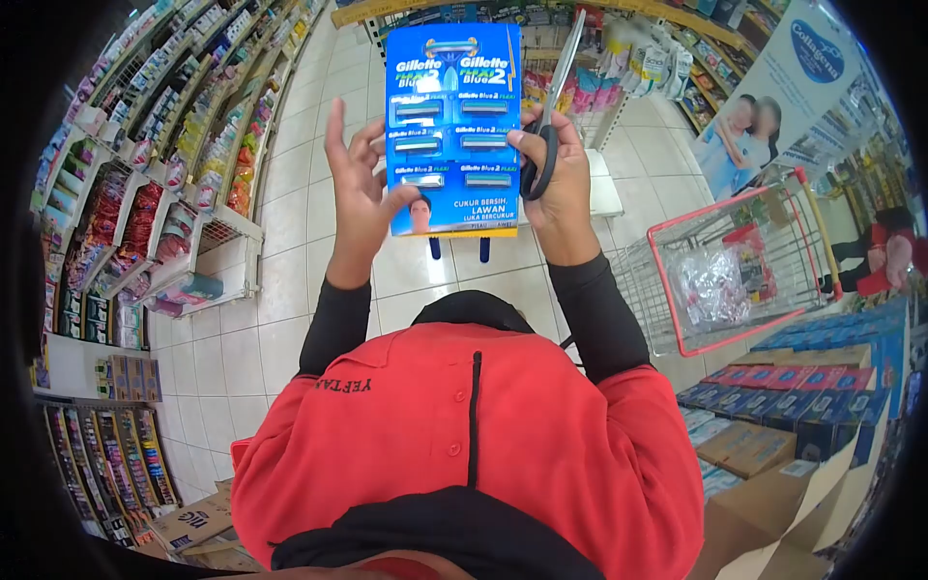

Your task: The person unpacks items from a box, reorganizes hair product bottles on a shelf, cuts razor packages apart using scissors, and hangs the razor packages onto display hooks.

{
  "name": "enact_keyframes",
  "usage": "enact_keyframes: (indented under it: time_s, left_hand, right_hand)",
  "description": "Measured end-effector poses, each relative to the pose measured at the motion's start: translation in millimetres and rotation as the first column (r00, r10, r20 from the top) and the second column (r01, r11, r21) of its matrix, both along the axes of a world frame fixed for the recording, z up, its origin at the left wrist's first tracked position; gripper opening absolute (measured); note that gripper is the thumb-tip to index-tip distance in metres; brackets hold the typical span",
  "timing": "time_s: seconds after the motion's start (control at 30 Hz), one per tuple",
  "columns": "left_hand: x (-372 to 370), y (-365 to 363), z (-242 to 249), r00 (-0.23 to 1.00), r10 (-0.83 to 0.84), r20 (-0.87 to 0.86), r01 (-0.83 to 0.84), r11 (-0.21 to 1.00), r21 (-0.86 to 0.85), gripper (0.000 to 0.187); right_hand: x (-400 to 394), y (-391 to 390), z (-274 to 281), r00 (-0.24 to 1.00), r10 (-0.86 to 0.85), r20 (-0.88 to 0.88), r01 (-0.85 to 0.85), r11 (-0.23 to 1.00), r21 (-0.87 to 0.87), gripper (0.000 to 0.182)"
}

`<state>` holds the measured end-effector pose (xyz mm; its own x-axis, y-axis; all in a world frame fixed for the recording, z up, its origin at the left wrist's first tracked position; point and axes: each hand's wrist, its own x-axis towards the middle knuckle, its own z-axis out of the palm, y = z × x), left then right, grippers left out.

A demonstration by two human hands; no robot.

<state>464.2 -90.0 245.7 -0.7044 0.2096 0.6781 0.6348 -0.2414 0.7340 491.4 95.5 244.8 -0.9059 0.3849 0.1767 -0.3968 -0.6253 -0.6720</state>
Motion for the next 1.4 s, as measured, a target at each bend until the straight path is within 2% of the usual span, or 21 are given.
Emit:
enact_keyframes:
  time_s: [0.03, 0.1, 0.13, 0.23, 0.37, 0.43, 0.5, 0.57, 0.67, 0.8, 0.87, 0.93, 1.03, 1.07, 1.1, 1.17, 1.2, 1.23, 1.3, 1.33, 1.4]
  left_hand:
    - [1.5, 3.2, 0.3, 1.0, 0.006, -0.004, -0.006, 1.0, -0.006, 0.094]
    - [0.5, 12.5, 10.7, 0.998, -0.046, 0.05, 0.055, 0.979, -0.199, 0.097]
    - [-6.9, 17.9, 13.1, 1.0, -0.016, -0.009, 0.013, 0.971, -0.239, 0.09]
    - [-31.9, 29.6, 28.5, 0.998, -0.045, 0.046, 0.055, 0.967, -0.248, 0.088]
    - [-53.6, 38.0, 42.9, 0.999, -0.031, -0.045, 0.019, 0.968, -0.252, 0.087]
    - [-54.4, 39.6, 49.9, 1.0, -0.012, 0.02, 0.014, 0.994, -0.104, 0.085]
    - [-57.6, 37.4, 52.3, 0.998, 0.063, -0.004, -0.063, 0.993, -0.103, 0.088]
    - [-56.4, 36.4, 54.1, 0.996, 0.081, -0.029, -0.082, 0.995, -0.058, 0.083]
    - [-58.8, 28.9, 57.4, 0.989, 0.14, -0.055, -0.141, 0.99, -0.016, 0.081]
    - [-68.5, 21.4, 57.3, 0.972, 0.195, -0.134, -0.192, 0.981, 0.034, 0.082]
    - [-72.0, 20.8, 56.6, 0.96, 0.223, -0.169, -0.216, 0.975, 0.055, 0.083]
    - [-73.9, 20.8, 58.4, 0.964, 0.242, -0.11, -0.21, 0.947, 0.242, 0.088]
    - [-84.5, -5.1, 52.9, 0.978, 0.204, -0.043, -0.188, 0.952, 0.24, 0.083]
    - [-83.7, -6.7, 56.0, 0.993, 0.056, 0.1, -0.094, 0.893, 0.44, 0.062]
    - [-84.3, -11.7, 56.3, 0.993, 0.061, 0.098, -0.098, 0.892, 0.441, 0.062]
    - [-85.1, -22.6, 56.5, 0.944, 0.043, 0.327, -0.206, 0.851, 0.484, 0.039]
    - [-83.4, -23.7, 61.9, 0.933, 0.117, 0.341, -0.277, 0.838, 0.47, 0.026]
    - [-83.4, -30.1, 62.7, 0.932, 0.126, 0.34, -0.284, 0.836, 0.47, 0.026]
    - [-84.3, -43.2, 64.0, 0.904, 0.344, 0.253, -0.418, 0.834, 0.361, 0.025]
    - [-85.7, -50.8, 63.8, 0.902, 0.35, 0.253, -0.424, 0.83, 0.361, 0.025]
    - [-88.6, -65.9, 63.4, 0.833, 0.533, 0.149, -0.552, 0.775, 0.307, 0.025]
  right_hand:
    - [-8.6, 7.1, 4.2, 1.0, 0.006, -0.004, -0.006, 1.0, -0.006, 0.039]
    - [-26.9, 20.9, 15.5, 0.998, 0.045, -0.049, -0.045, 0.999, 0.0, 0.039]
    - [-37.4, 27.6, 20.0, 0.997, 0.053, -0.064, -0.052, 0.998, 0.021, 0.038]
    - [-66.1, 43.7, 37.9, 0.98, 0.149, -0.131, -0.141, 0.988, 0.066, 0.038]
    - [-95.4, 48.5, 59.0, 0.963, 0.224, -0.151, -0.195, 0.963, 0.184, 0.038]
    - [-107.9, 49.1, 65.9, 0.946, 0.279, -0.167, -0.237, 0.943, 0.232, 0.038]
    - [-116.3, 48.0, 69.3, 0.939, 0.264, -0.22, -0.186, 0.929, 0.321, 0.038]
    - [-116.8, 52.6, 66.7, 0.929, 0.274, -0.249, -0.189, 0.93, 0.316, 0.039]
    - [-116.4, 56.1, 61.3, 0.956, 0.144, -0.255, -0.045, 0.934, 0.355, 0.039]
    - [-111.4, 41.6, 59.5, 0.917, 0.331, -0.223, -0.204, 0.869, 0.452, 0.041]
    - [-116.0, 30.9, 53.7, 0.903, 0.359, -0.237, -0.21, 0.849, 0.486, 0.042]
    - [-116.3, 22.7, 55.3, 0.898, 0.383, -0.218, -0.216, 0.814, 0.539, 0.045]
    - [-119.1, 9.2, 57.9, 0.89, 0.382, -0.247, -0.199, 0.815, 0.545, 0.044]
    - [-120.7, 3.9, 57.7, 0.889, 0.387, -0.247, -0.202, 0.813, 0.545, 0.044]
    - [-122.7, -1.8, 57.0, 0.875, 0.409, -0.261, -0.211, 0.806, 0.553, 0.044]
    - [-127.7, -14.5, 54.1, 0.855, 0.439, -0.275, -0.226, 0.795, 0.563, 0.043]
    - [-130.7, -21.8, 51.3, 0.848, 0.447, -0.285, -0.223, 0.788, 0.573, 0.043]
    - [-132.9, -28.9, 50.0, 0.84, 0.455, -0.295, -0.219, 0.783, 0.582, 0.042]
    - [-133.3, -41.7, 50.8, 0.831, 0.487, -0.268, -0.263, 0.769, 0.582, 0.042]
    - [-133.9, -48.9, 51.2, 0.83, 0.489, -0.267, -0.267, 0.77, 0.58, 0.043]
    - [-134.1, -59.6, 52.3, 0.824, 0.5, -0.269, -0.275, 0.766, 0.581, 0.045]
